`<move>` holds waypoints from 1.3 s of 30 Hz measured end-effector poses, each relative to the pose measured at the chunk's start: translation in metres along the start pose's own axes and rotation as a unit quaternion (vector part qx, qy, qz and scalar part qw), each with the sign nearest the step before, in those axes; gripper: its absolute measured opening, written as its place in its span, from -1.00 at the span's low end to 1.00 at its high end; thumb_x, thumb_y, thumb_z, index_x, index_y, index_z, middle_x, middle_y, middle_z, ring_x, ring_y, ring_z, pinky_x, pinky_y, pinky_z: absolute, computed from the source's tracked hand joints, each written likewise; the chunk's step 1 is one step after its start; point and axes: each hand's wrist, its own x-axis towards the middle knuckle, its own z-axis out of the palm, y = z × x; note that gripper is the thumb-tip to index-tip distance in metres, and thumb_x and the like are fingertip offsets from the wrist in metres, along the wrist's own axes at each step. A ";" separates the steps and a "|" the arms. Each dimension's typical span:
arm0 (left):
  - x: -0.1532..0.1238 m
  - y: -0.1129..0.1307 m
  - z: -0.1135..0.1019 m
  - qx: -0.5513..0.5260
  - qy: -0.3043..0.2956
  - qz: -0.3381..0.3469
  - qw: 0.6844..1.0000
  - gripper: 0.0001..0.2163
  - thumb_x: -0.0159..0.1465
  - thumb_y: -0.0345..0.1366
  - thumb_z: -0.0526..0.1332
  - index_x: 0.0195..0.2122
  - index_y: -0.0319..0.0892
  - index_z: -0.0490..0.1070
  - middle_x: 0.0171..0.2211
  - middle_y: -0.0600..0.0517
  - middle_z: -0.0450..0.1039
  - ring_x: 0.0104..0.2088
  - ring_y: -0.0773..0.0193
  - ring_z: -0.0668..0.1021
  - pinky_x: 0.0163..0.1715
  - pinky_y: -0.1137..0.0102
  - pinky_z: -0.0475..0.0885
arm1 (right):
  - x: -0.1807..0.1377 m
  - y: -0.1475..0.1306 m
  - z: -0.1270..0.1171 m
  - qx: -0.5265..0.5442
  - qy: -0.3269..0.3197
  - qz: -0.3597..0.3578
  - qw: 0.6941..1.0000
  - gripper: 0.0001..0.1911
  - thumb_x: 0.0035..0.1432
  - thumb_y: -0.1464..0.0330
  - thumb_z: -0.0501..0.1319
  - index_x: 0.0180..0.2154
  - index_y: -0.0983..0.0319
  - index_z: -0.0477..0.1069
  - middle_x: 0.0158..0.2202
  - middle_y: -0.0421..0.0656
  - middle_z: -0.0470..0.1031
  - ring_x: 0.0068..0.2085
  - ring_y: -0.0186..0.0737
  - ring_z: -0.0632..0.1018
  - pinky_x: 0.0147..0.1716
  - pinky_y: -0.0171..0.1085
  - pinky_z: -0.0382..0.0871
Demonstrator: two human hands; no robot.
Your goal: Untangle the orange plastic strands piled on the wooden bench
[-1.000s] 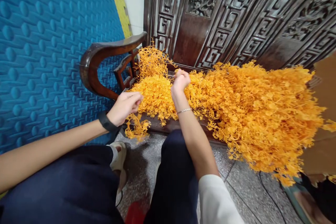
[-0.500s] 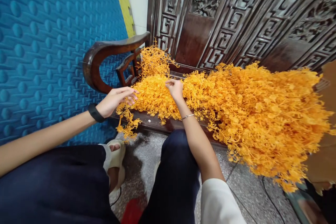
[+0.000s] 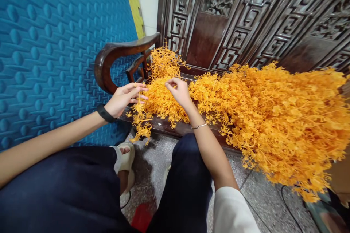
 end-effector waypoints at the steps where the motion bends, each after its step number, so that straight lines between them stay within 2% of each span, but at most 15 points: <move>1: 0.000 -0.001 0.000 -0.004 0.003 0.002 1.000 -0.80 0.25 -0.27 0.17 -0.15 -0.24 0.39 -0.10 -0.11 0.50 -0.36 0.32 0.60 -0.40 0.42 0.53 | -0.005 -0.011 0.004 0.017 -0.040 -0.019 0.999 -0.82 0.06 0.29 0.23 -0.51 0.24 0.46 -0.48 -0.21 0.45 -0.42 -0.33 0.39 -0.32 -0.29 0.22; 3: 0.001 -0.004 0.000 -0.008 0.007 0.010 1.000 -0.80 0.22 -0.28 0.19 -0.15 -0.24 0.38 -0.12 -0.10 0.50 -0.34 0.33 0.59 -0.38 0.41 0.54 | -0.017 -0.030 0.013 0.018 -0.139 -0.036 0.989 -0.66 0.13 0.16 0.17 -0.55 0.24 0.44 -0.55 -0.23 0.41 -0.47 -0.36 0.35 -0.38 -0.30 0.18; 5: 0.001 -0.005 -0.001 -0.009 0.014 0.021 1.000 -0.79 0.18 -0.30 0.23 -0.17 -0.25 0.38 -0.16 -0.07 0.50 -0.34 0.34 0.57 -0.41 0.45 0.52 | -0.028 -0.042 0.024 -0.014 -0.223 -0.038 0.974 -0.60 0.11 0.10 0.19 -0.59 0.24 0.40 -0.61 -0.24 0.36 -0.52 -0.39 0.30 -0.43 -0.31 0.14; 7: 0.001 -0.006 -0.001 -0.017 0.027 0.031 0.999 -0.79 0.13 -0.31 0.26 -0.21 -0.25 0.37 -0.22 -0.04 0.49 -0.35 0.34 0.56 -0.45 0.49 0.48 | -0.036 -0.045 0.035 -0.058 -0.253 -0.046 0.965 -0.62 0.02 0.12 0.29 -0.63 0.25 0.36 -0.63 -0.27 0.32 -0.55 -0.42 0.27 -0.45 -0.32 0.10; 9: 0.001 -0.005 -0.001 -0.027 0.040 0.035 0.998 -0.77 0.09 -0.31 0.29 -0.25 -0.24 0.34 -0.27 0.00 0.47 -0.36 0.35 0.56 -0.47 0.51 0.46 | -0.040 -0.042 0.043 -0.072 -0.247 -0.060 0.964 -0.65 -0.05 0.18 0.35 -0.64 0.25 0.33 -0.63 -0.29 0.31 -0.55 -0.43 0.26 -0.46 -0.32 0.09; 12: -0.001 -0.004 -0.002 -0.018 0.045 0.023 0.999 -0.68 0.00 -0.31 0.35 -0.27 -0.22 0.27 -0.28 0.04 0.44 -0.38 0.37 0.53 -0.49 0.52 0.42 | -0.038 -0.038 0.046 -0.019 -0.236 -0.050 0.970 -0.74 -0.02 0.23 0.33 -0.56 0.24 0.38 -0.59 -0.30 0.33 -0.53 -0.42 0.29 -0.46 -0.34 0.12; 14: -0.002 -0.004 -0.002 -0.001 0.015 0.004 1.000 -0.59 -0.06 -0.30 0.39 -0.24 -0.21 0.25 -0.30 0.05 0.43 -0.42 0.40 0.50 -0.51 0.52 0.39 | -0.035 -0.037 0.042 0.038 -0.231 -0.024 0.972 -0.78 -0.04 0.23 0.33 -0.51 0.24 0.41 -0.56 -0.29 0.38 -0.50 -0.41 0.32 -0.44 -0.34 0.16; 16: -0.003 -0.006 -0.002 0.022 -0.049 -0.016 0.998 -0.55 -0.09 -0.28 0.42 -0.22 -0.21 0.27 -0.34 0.07 0.42 -0.46 0.41 0.47 -0.55 0.52 0.36 | -0.032 -0.038 0.038 0.092 -0.224 0.010 0.970 -0.76 -0.09 0.23 0.35 -0.50 0.24 0.40 -0.53 -0.28 0.41 -0.47 -0.40 0.36 -0.41 -0.34 0.22; 19: -0.004 -0.006 -0.002 0.057 -0.115 -0.031 0.991 -0.59 -0.09 -0.27 0.41 -0.25 -0.21 0.30 -0.43 0.10 0.42 -0.57 0.45 0.40 -0.60 0.52 0.30 | -0.030 -0.037 0.033 0.167 -0.223 0.064 0.958 -0.71 -0.15 0.21 0.37 -0.51 0.23 0.33 -0.50 -0.27 0.44 -0.44 -0.38 0.41 -0.37 -0.32 0.29; 23: -0.007 -0.001 -0.003 0.092 -0.143 -0.024 0.985 -0.75 0.04 -0.24 0.33 -0.38 -0.19 0.27 -0.68 0.18 0.29 -0.72 0.50 0.25 -0.70 0.55 0.10 | -0.029 -0.032 0.032 0.208 -0.206 0.100 0.951 -0.67 -0.17 0.20 0.37 -0.51 0.20 0.27 -0.56 -0.30 0.42 -0.47 -0.37 0.44 -0.40 -0.31 0.32; 25: -0.008 0.003 -0.004 0.102 -0.159 -0.026 0.982 -0.80 0.09 -0.23 0.28 -0.44 -0.19 0.26 -0.74 0.18 0.23 -0.75 0.51 0.21 -0.71 0.56 0.03 | -0.028 -0.028 0.033 0.212 -0.195 0.108 0.952 -0.67 -0.17 0.20 0.37 -0.51 0.20 0.26 -0.60 -0.31 0.41 -0.51 -0.38 0.43 -0.42 -0.31 0.32; 30: -0.011 0.010 -0.001 0.127 -0.122 -0.039 0.984 -0.82 0.08 -0.31 0.25 -0.54 -0.20 0.24 -0.79 0.18 0.18 -0.76 0.53 0.13 -0.72 0.56 -0.06 | -0.022 -0.022 0.036 0.206 -0.165 0.114 0.958 -0.75 -0.14 0.32 0.33 -0.54 0.21 0.25 -0.64 -0.32 0.39 -0.56 -0.39 0.40 -0.45 -0.32 0.29; 35: -0.014 0.018 0.012 0.098 -0.060 -0.035 0.993 -0.84 0.09 -0.39 0.21 -0.55 -0.20 0.21 -0.78 0.22 0.12 -0.75 0.54 0.13 -0.71 0.57 -0.05 | -0.017 -0.023 0.042 0.194 -0.071 0.068 0.976 -0.85 -0.08 0.48 0.23 -0.53 0.20 0.25 -0.65 -0.35 0.34 -0.55 -0.39 0.41 -0.45 -0.33 0.26; 39: -0.012 0.021 0.019 0.091 -0.040 -0.037 0.994 -0.86 0.14 -0.43 0.16 -0.52 -0.20 0.20 -0.78 0.23 0.10 -0.75 0.55 0.11 -0.71 0.58 -0.06 | -0.015 -0.026 0.046 0.186 -0.013 0.023 0.982 -0.85 -0.04 0.49 0.20 -0.53 0.20 0.24 -0.61 -0.33 0.33 -0.55 -0.40 0.39 -0.46 -0.33 0.23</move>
